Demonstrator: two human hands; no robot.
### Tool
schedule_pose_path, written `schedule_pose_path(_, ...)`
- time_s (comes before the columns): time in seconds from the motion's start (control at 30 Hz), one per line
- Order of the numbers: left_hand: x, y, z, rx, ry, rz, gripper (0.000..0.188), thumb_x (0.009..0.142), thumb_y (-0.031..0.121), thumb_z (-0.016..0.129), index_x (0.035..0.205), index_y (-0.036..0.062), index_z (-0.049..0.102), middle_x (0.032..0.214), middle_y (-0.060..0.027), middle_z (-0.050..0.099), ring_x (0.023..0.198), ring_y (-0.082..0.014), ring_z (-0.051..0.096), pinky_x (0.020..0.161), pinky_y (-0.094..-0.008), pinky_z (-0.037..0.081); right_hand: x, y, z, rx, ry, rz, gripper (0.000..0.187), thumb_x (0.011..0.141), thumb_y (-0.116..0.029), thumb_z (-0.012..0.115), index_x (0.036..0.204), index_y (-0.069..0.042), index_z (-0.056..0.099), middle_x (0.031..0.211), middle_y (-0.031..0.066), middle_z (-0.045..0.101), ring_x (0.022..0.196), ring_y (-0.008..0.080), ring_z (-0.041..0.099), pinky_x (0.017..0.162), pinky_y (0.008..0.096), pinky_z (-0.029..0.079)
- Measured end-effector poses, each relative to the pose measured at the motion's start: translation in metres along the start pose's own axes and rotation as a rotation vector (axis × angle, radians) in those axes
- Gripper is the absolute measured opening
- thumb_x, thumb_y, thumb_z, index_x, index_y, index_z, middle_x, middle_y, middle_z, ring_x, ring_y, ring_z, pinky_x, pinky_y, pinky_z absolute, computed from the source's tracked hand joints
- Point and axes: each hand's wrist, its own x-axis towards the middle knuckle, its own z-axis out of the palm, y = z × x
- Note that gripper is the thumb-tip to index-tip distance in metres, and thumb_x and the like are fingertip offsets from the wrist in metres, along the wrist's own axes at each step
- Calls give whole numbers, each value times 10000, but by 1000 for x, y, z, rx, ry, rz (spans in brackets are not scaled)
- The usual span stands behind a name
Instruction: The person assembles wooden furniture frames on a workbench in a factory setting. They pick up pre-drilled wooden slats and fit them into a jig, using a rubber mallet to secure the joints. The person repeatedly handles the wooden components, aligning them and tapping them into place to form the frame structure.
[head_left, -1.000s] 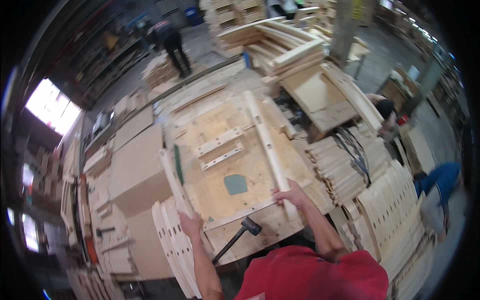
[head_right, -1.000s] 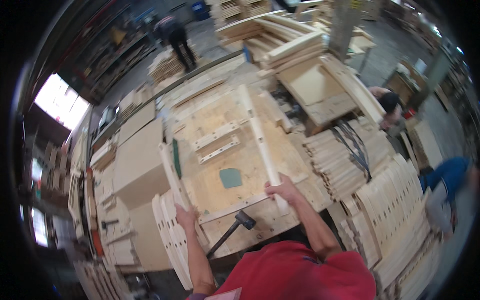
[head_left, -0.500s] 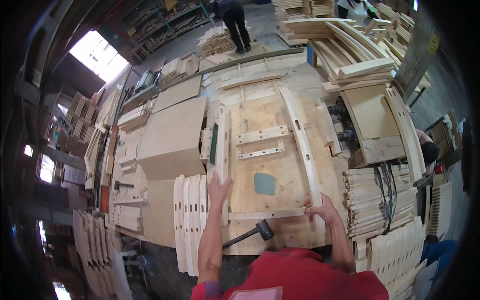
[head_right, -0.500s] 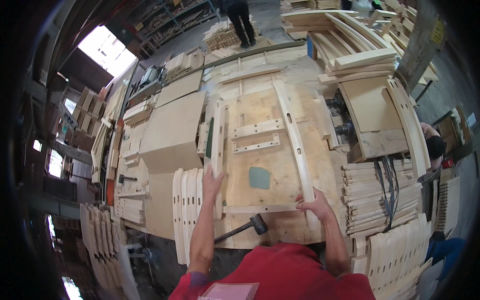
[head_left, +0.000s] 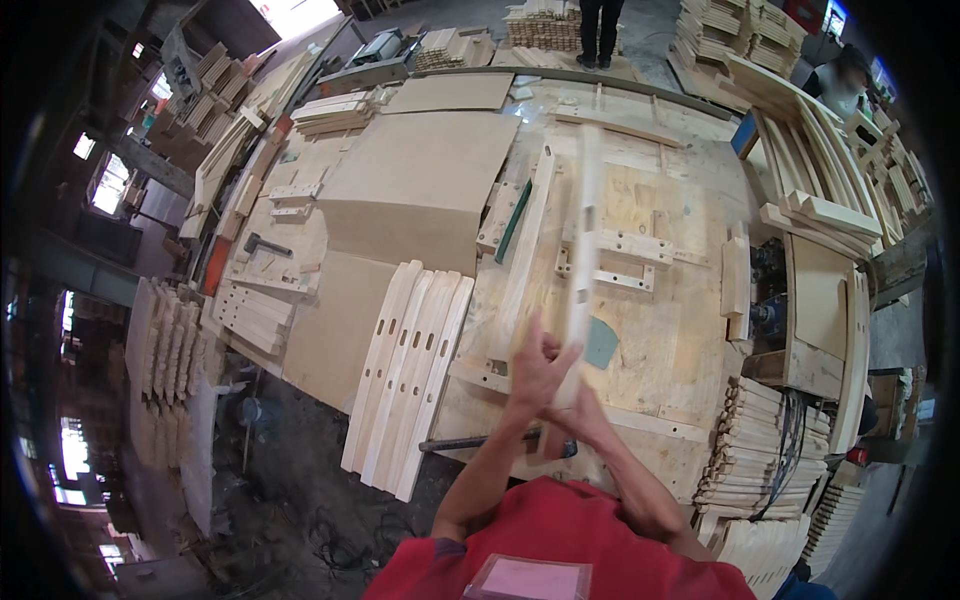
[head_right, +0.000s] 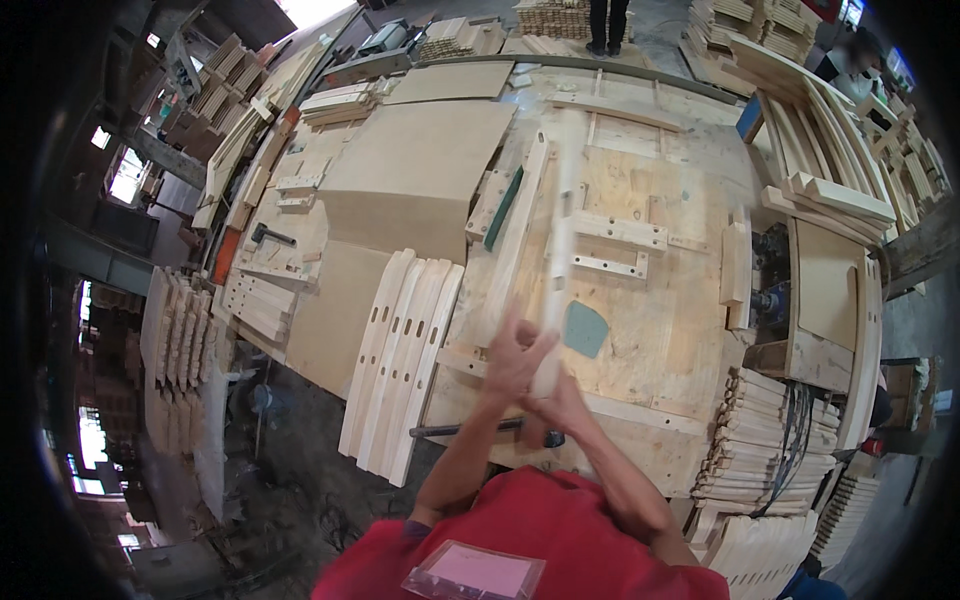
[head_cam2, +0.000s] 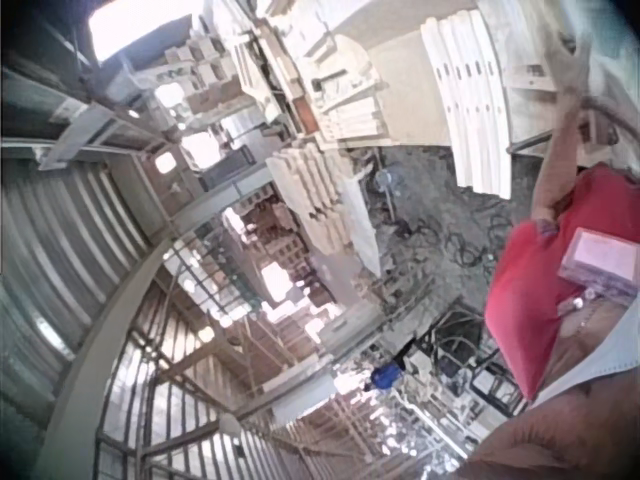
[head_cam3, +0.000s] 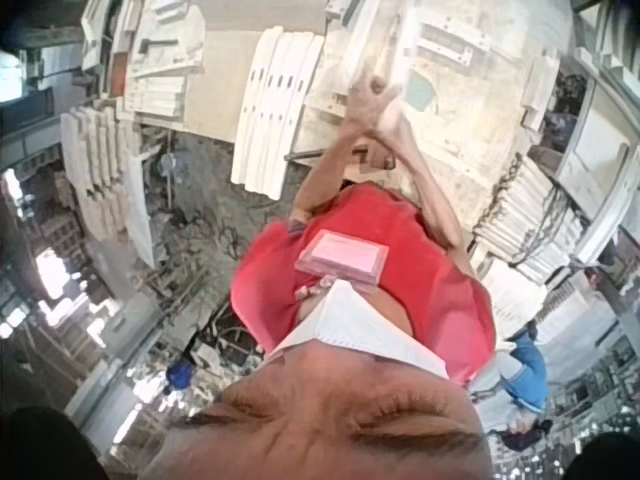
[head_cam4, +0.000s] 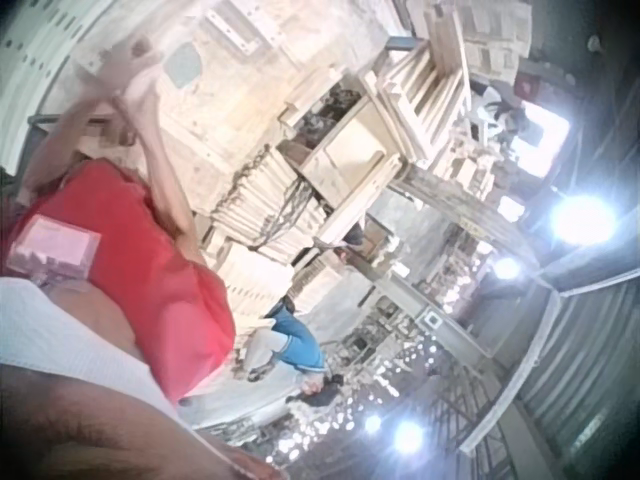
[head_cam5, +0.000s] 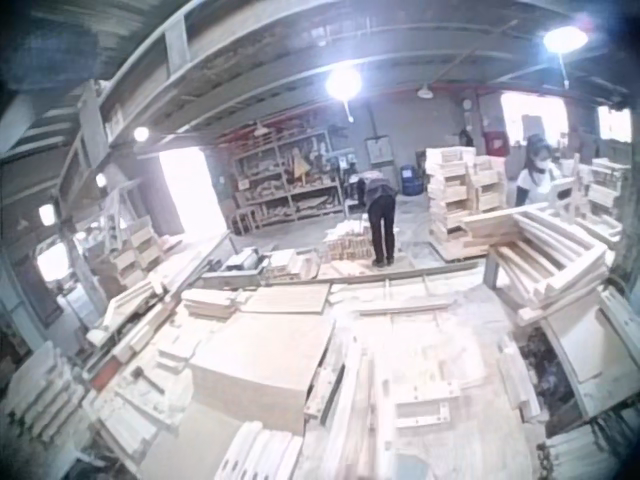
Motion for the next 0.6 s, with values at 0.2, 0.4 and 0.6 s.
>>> schedule_pose_path(0.2, 23, -76, -74, 413, 330, 198, 919, 759, 194, 792, 1512, -39, 320, 1324, -279, 538, 1198, -402, 570, 1043, -457, 468, 54, -9, 83, -245, -304, -11, 906, 775, -360, 848, 1456, -4, 368, 1363, 219, 575, 1222, 322, 597, 1044, 409, 487)
schedule_pose_path(0.4, 97, -106, -152, 153, 324, 59, 796, 754, 144, 746, 1469, -12, 435, 1391, -247, 567, 1324, -393, 524, 1126, -441, 393, 67, -31, 79, -301, -463, -87, 903, 796, -346, 842, 1464, 49, 380, 1414, 271, 507, 1206, 380, 601, 1022, 412, 488)
schedule_pose_path(0.6, 98, -92, -108, 572, 497, -22, 1030, 729, 147, 803, 1574, 16, 228, 1427, -283, 512, 1303, -428, 514, 1120, -445, 397, 38, -3, -52, 43, 241, 31, 749, 849, -264, 818, 1451, 20, 475, 1304, 164, 657, 1096, 189, 670, 904, 334, 560)
